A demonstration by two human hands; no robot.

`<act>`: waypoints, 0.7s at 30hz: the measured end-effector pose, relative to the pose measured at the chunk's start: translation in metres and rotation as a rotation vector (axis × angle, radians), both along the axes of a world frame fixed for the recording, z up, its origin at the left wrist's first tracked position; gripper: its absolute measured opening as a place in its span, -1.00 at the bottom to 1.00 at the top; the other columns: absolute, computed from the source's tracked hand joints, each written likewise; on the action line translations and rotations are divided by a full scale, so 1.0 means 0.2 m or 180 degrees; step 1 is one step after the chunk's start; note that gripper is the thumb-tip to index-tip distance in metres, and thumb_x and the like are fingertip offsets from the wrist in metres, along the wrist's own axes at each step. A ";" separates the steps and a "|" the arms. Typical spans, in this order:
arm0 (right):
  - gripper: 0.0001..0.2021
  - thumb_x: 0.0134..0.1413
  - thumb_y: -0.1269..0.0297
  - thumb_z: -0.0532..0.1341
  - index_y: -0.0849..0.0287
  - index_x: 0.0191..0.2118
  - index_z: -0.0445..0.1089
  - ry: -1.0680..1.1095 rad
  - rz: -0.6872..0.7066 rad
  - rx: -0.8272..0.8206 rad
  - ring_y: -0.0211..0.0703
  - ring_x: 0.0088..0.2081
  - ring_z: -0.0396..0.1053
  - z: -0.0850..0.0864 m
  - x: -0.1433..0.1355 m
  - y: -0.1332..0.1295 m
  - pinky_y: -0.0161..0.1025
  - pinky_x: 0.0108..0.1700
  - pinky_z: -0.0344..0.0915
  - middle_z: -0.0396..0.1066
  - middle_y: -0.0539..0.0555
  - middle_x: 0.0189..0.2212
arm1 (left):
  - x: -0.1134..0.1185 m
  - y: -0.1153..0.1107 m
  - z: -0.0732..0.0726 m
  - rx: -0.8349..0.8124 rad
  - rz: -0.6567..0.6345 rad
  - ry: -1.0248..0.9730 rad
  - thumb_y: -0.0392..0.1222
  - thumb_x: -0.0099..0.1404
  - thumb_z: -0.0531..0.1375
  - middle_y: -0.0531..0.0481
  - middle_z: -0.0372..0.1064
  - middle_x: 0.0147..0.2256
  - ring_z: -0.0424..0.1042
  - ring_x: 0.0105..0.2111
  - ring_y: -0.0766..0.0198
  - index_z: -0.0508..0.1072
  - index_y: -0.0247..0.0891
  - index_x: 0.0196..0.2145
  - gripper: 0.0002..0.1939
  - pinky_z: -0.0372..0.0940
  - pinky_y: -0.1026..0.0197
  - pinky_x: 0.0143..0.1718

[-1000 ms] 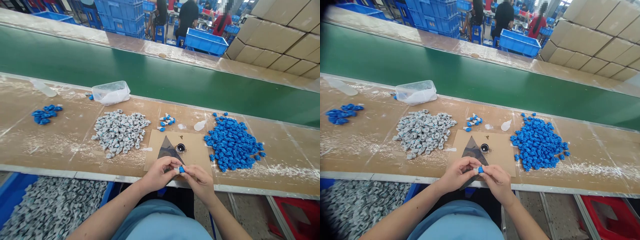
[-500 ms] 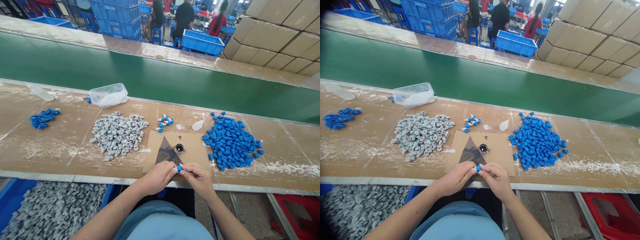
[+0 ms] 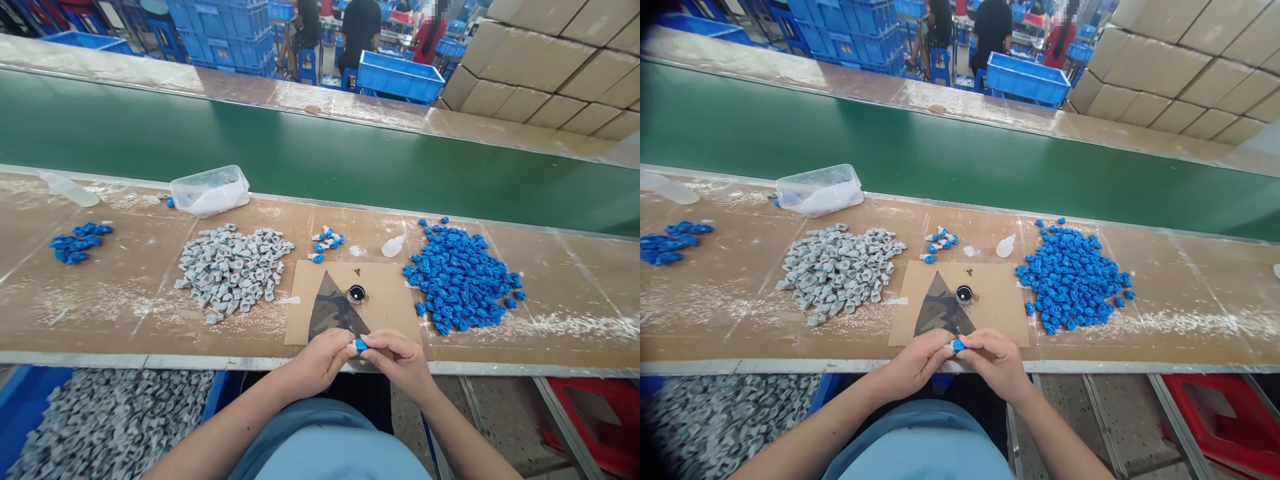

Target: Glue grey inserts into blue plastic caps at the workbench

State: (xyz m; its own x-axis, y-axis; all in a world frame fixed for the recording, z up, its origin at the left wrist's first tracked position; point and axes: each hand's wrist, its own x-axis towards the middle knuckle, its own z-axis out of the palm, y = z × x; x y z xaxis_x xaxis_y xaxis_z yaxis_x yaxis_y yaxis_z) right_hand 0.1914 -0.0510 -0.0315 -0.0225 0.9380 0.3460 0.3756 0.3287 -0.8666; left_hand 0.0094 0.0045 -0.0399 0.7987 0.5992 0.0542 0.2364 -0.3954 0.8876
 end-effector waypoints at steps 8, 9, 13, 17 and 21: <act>-0.68 0.10 0.49 0.22 0.06 -0.03 0.44 -0.0901 0.0078 0.1067 -0.25 -0.24 0.51 0.00 0.01 -0.06 -0.35 -0.19 0.48 0.53 0.09 -0.25 | -0.09 0.02 0.05 0.0632 -0.0244 -0.0135 -0.24 0.42 -0.09 -0.10 0.41 -0.23 0.36 -0.23 0.24 0.29 -0.24 0.04 -0.69 0.29 0.25 -0.21; -0.65 0.10 0.52 0.21 0.07 0.00 0.43 -0.0973 0.0047 0.1157 -0.25 -0.23 0.50 -0.01 0.01 -0.07 -0.36 -0.17 0.48 0.52 0.10 -0.23 | -0.09 0.02 0.04 0.0716 -0.0223 -0.0175 -0.27 0.42 -0.08 -0.10 0.40 -0.23 0.36 -0.23 0.25 0.27 -0.23 0.06 -0.69 0.30 0.25 -0.21; -0.58 0.07 0.57 0.21 0.09 0.05 0.40 -0.0997 -0.0064 0.1247 -0.25 -0.21 0.50 -0.03 0.00 -0.09 -0.37 -0.14 0.47 0.51 0.12 -0.22 | -0.10 0.01 0.01 0.1047 -0.0161 -0.0295 -0.35 0.39 -0.06 -0.08 0.40 -0.23 0.37 -0.23 0.27 0.22 -0.22 0.09 -0.66 0.32 0.26 -0.23; -0.53 0.08 0.58 0.20 0.05 0.10 0.36 -0.0951 -0.0110 0.1192 -0.24 -0.23 0.50 -0.04 -0.02 -0.09 -0.36 -0.17 0.48 0.51 0.11 -0.22 | -0.10 0.01 0.01 0.1351 -0.0152 -0.0173 -0.33 0.40 -0.06 -0.10 0.40 -0.26 0.36 -0.27 0.26 0.22 -0.27 0.08 -0.69 0.33 0.25 -0.24; -0.50 0.12 0.55 0.19 0.05 0.16 0.29 -0.1063 -0.0069 0.1330 -0.24 -0.26 0.51 -0.03 -0.01 -0.09 -0.37 -0.23 0.49 0.53 0.12 -0.25 | -0.08 0.02 0.07 0.1583 -0.0348 -0.0079 -0.29 0.42 -0.08 -0.08 0.36 -0.37 0.31 -0.37 0.27 0.28 -0.34 -0.02 -0.74 0.28 0.27 -0.33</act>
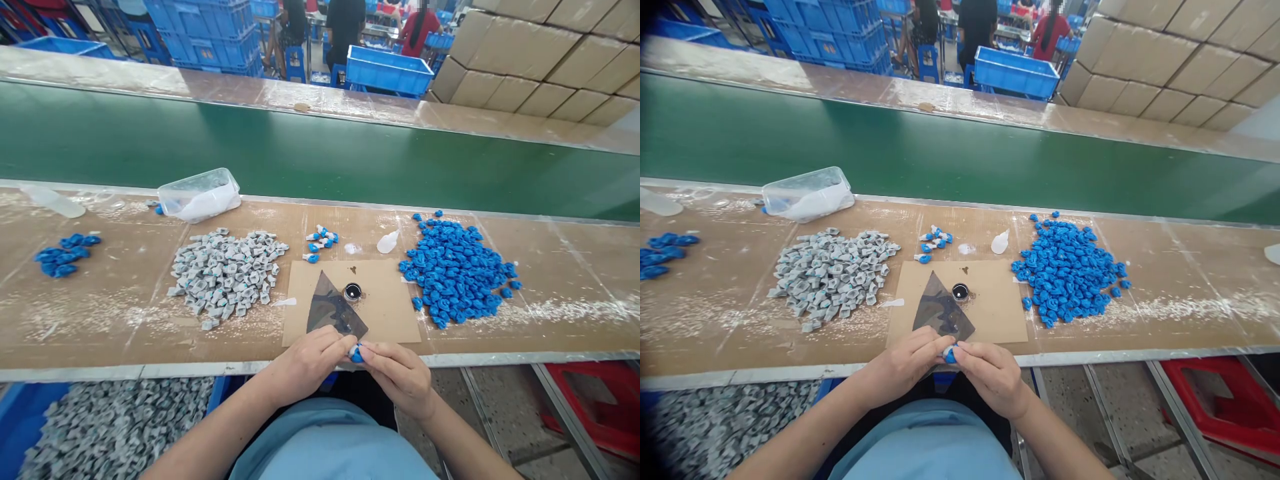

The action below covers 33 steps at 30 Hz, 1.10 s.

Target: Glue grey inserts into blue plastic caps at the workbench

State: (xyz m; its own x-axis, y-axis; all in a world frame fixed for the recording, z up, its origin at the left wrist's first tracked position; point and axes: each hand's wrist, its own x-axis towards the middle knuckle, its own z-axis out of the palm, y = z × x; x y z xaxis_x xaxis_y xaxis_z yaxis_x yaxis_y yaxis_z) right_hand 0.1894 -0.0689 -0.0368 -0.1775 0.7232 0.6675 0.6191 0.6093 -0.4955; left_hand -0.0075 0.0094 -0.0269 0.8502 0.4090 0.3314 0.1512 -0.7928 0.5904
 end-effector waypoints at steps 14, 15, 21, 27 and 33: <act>-0.78 0.21 0.27 0.15 0.13 -0.06 0.44 -0.0189 -0.0084 -0.0491 -0.30 -0.34 0.48 0.03 0.07 0.09 -0.42 -0.29 0.42 0.52 0.07 -0.34 | 0.06 -0.02 -0.07 -0.0252 0.0566 0.0301 -0.14 0.44 -0.18 -0.03 0.36 -0.41 0.32 -0.39 0.25 0.36 -0.24 -0.28 -0.64 0.26 0.23 -0.34; -0.78 0.22 0.23 0.14 0.14 -0.11 0.46 -0.0273 -0.0263 -0.0565 -0.29 -0.35 0.48 0.03 0.11 0.10 -0.41 -0.30 0.42 0.51 0.08 -0.34 | 0.06 0.01 -0.08 -0.0229 0.0684 0.0331 -0.12 0.44 -0.18 -0.03 0.37 -0.41 0.34 -0.39 0.24 0.37 -0.24 -0.28 -0.63 0.26 0.23 -0.34; -0.61 0.21 0.02 0.04 0.18 -0.28 0.50 -0.0791 -0.2348 -0.0887 -0.21 -0.52 0.39 -0.05 0.46 0.09 -0.26 -0.42 0.35 0.49 0.13 -0.42 | 0.07 0.27 -0.04 -0.0179 0.1948 0.1250 -0.12 0.42 -0.12 -0.09 0.44 -0.39 0.42 -0.32 0.13 0.40 -0.25 -0.36 -0.64 0.28 0.15 -0.29; -0.44 0.16 -0.13 -0.11 0.15 -0.29 0.49 -0.1148 -0.2375 -0.1459 -0.10 -0.49 0.41 -0.21 0.55 0.12 -0.20 -0.42 0.33 0.49 0.15 -0.44 | 0.25 0.54 0.02 -0.0135 0.2493 0.1793 -0.20 0.38 -0.01 -0.23 0.50 -0.29 0.46 -0.18 0.06 0.45 -0.35 -0.28 -0.73 0.27 0.12 -0.16; -0.47 0.08 -0.17 -0.08 0.14 -0.33 0.45 -0.0978 -0.2347 -0.1611 -0.09 -0.53 0.40 -0.24 0.57 0.14 -0.16 -0.46 0.33 0.47 0.13 -0.46 | 0.29 0.64 0.00 -0.0123 0.2815 0.1587 -0.17 0.33 0.08 -0.24 0.49 -0.27 0.45 -0.17 0.03 0.45 -0.36 -0.27 -0.79 0.27 0.10 -0.17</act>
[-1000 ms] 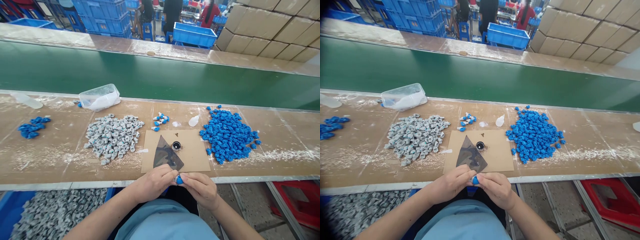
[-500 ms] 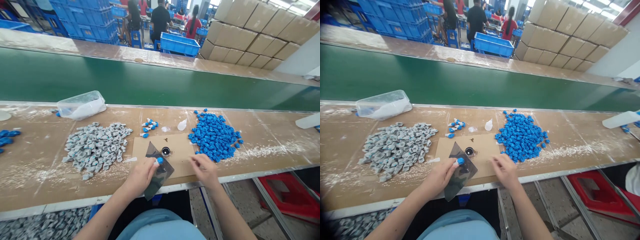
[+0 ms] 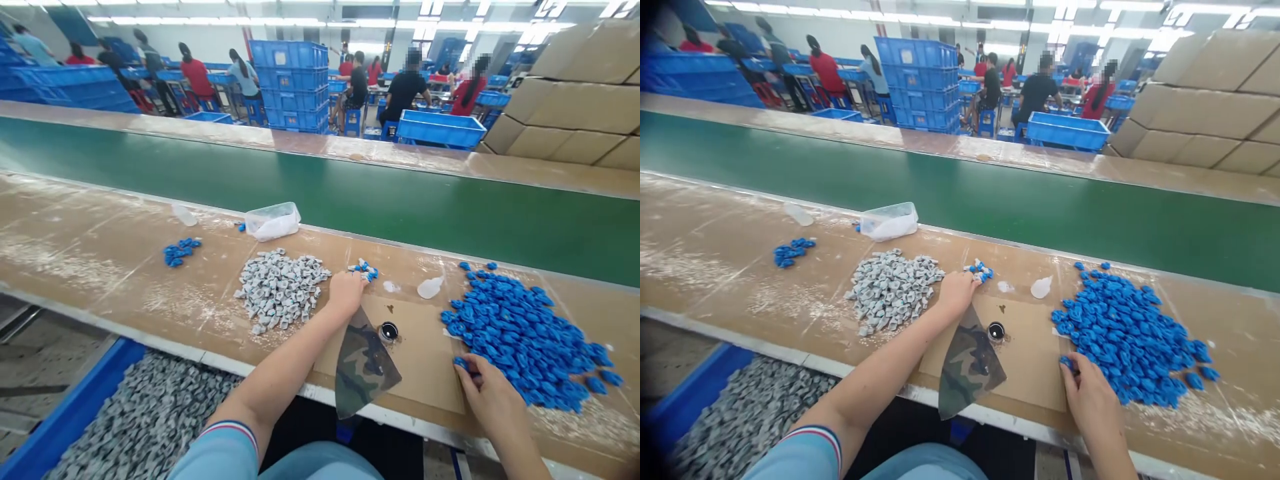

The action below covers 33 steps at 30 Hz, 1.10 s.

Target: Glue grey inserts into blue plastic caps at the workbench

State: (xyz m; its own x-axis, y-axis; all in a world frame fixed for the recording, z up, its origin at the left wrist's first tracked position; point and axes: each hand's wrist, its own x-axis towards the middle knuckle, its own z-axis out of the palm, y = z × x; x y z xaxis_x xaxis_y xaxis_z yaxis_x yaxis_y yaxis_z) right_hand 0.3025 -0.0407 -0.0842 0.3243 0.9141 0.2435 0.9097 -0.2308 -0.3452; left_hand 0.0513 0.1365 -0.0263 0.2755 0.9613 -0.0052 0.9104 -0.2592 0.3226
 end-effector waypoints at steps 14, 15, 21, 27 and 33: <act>-0.48 -0.14 -0.26 0.18 0.14 -0.31 0.48 0.1297 -0.0151 0.0136 -0.09 -0.51 0.46 0.05 -0.05 -0.02 -0.23 -0.49 0.38 0.50 0.10 -0.51 | -0.69 -0.37 -0.05 0.0296 0.0006 -0.0905 -0.43 0.17 0.07 -0.05 0.46 -0.31 0.43 -0.24 0.16 0.46 -0.21 -0.33 -0.77 0.33 0.12 -0.17; -0.49 -0.14 -0.23 0.20 0.15 -0.29 0.49 0.1342 -0.0098 0.0222 -0.11 -0.49 0.46 0.05 -0.07 -0.02 -0.24 -0.48 0.39 0.51 0.11 -0.47 | -0.68 -0.38 -0.07 0.0295 0.0011 -0.0898 -0.42 0.17 0.09 -0.05 0.46 -0.31 0.43 -0.24 0.15 0.47 -0.21 -0.31 -0.79 0.34 0.12 -0.18; -0.69 -0.02 0.03 0.27 0.14 -0.24 0.54 0.1438 0.0657 0.0797 -0.21 -0.48 0.44 0.12 -0.20 0.03 -0.29 -0.42 0.44 0.51 0.10 -0.39 | -0.63 -0.40 -0.16 0.0351 -0.0103 -0.0748 -0.47 0.16 0.06 -0.08 0.44 -0.33 0.41 -0.26 0.16 0.48 -0.24 -0.28 -0.72 0.35 0.13 -0.20; -0.77 0.13 0.25 0.18 0.14 -0.13 0.49 0.1327 0.1223 0.0868 -0.23 -0.38 0.46 0.21 -0.34 0.12 -0.31 -0.37 0.45 0.50 0.10 -0.33 | -0.65 -0.42 -0.19 0.0718 -0.0405 -0.0805 -0.33 0.23 0.04 -0.08 0.41 -0.32 0.37 -0.29 0.13 0.41 -0.19 -0.37 -0.83 0.33 0.10 -0.24; -0.86 0.16 0.28 0.16 0.11 -0.23 0.46 0.0664 0.1575 0.0739 -0.11 -0.28 0.47 0.24 -0.42 0.20 -0.16 -0.26 0.42 0.53 0.09 -0.33 | -0.64 -0.46 -0.19 0.0913 -0.0327 -0.1083 -0.24 0.31 0.01 -0.06 0.43 -0.37 0.35 -0.29 0.11 0.37 -0.17 -0.35 -0.84 0.31 0.07 -0.20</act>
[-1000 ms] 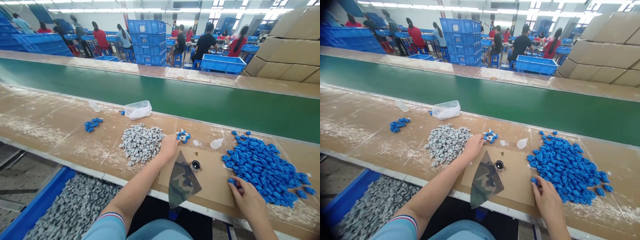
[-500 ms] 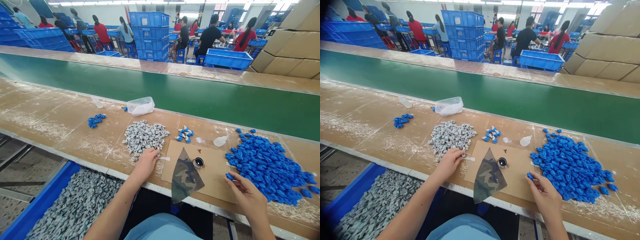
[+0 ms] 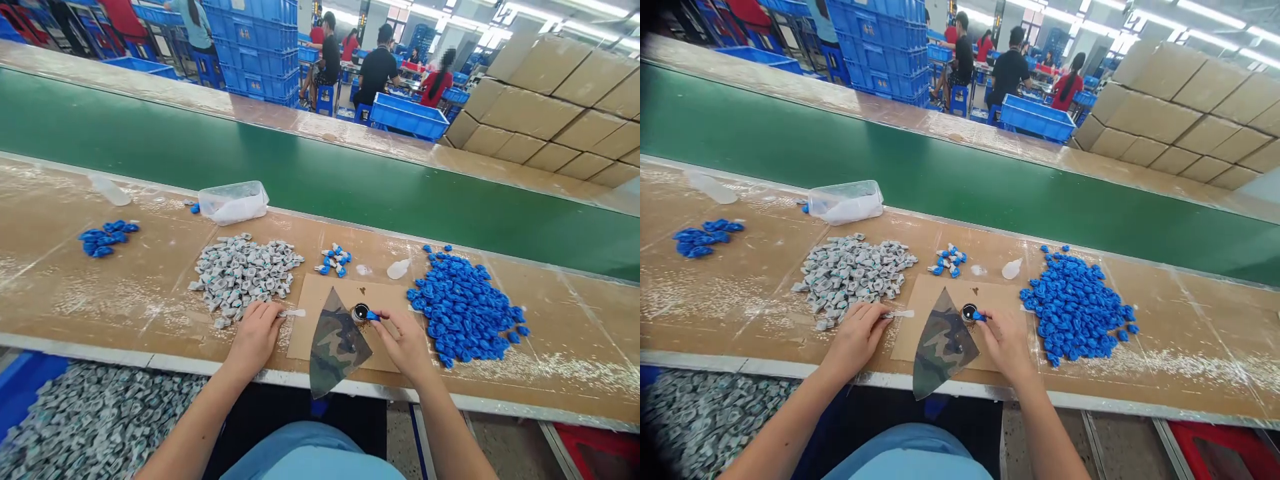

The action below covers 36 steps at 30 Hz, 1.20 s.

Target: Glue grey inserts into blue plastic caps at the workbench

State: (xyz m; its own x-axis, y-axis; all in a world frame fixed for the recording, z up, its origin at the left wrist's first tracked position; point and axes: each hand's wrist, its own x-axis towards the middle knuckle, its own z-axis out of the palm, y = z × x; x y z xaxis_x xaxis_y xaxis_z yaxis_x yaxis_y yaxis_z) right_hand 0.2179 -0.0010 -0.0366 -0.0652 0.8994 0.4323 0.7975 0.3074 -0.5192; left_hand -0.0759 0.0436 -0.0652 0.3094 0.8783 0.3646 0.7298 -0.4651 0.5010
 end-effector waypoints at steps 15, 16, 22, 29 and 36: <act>-0.84 0.18 0.33 0.15 0.08 -0.18 0.46 -0.0402 0.0212 0.0123 -0.12 -0.29 0.44 0.03 0.00 0.03 -0.16 -0.26 0.36 0.53 0.06 -0.34 | 0.17 -0.07 0.02 -0.1003 -0.0067 -0.1799 -0.14 0.24 0.15 -0.08 0.51 -0.27 0.47 -0.22 0.21 0.53 -0.20 -0.29 -0.82 0.40 0.16 -0.17; -0.84 0.18 0.33 0.15 0.08 -0.17 0.46 -0.0392 0.0218 0.0129 -0.12 -0.29 0.44 0.03 0.00 0.03 -0.15 -0.25 0.37 0.53 0.06 -0.34 | 0.18 -0.08 0.02 -0.1095 -0.0103 -0.1901 -0.14 0.24 0.15 -0.08 0.51 -0.26 0.47 -0.20 0.21 0.54 -0.20 -0.29 -0.81 0.40 0.14 -0.14; -0.86 0.16 0.27 0.18 0.07 -0.21 0.48 -0.0074 0.0128 -0.0084 -0.10 -0.27 0.47 0.03 0.00 0.00 -0.15 -0.25 0.42 0.54 0.07 -0.31 | 0.28 -0.10 0.00 -0.2070 -0.0128 -0.2695 -0.09 0.15 0.23 -0.07 0.51 -0.28 0.47 -0.23 0.22 0.50 -0.25 -0.25 -0.76 0.39 0.10 -0.11; -0.86 0.11 0.32 0.22 0.11 -0.20 0.48 0.0887 0.0234 -0.0311 -0.16 -0.27 0.49 0.06 -0.11 -0.09 -0.22 -0.21 0.46 0.54 0.08 -0.29 | 0.42 -0.15 0.03 -0.2888 -0.0351 -0.3385 -0.12 0.03 0.33 -0.04 0.49 -0.31 0.47 -0.24 0.24 0.42 -0.27 -0.24 -0.67 0.39 0.11 -0.12; -0.86 0.11 0.37 0.22 0.09 -0.21 0.48 0.0975 0.0604 -0.0346 -0.20 -0.26 0.48 0.04 -0.16 -0.09 -0.27 -0.21 0.45 0.54 0.05 -0.32 | 0.47 -0.17 0.04 -0.3021 -0.0717 -0.3345 -0.17 0.09 0.28 -0.03 0.48 -0.32 0.46 -0.27 0.27 0.38 -0.26 -0.22 -0.71 0.37 0.16 -0.16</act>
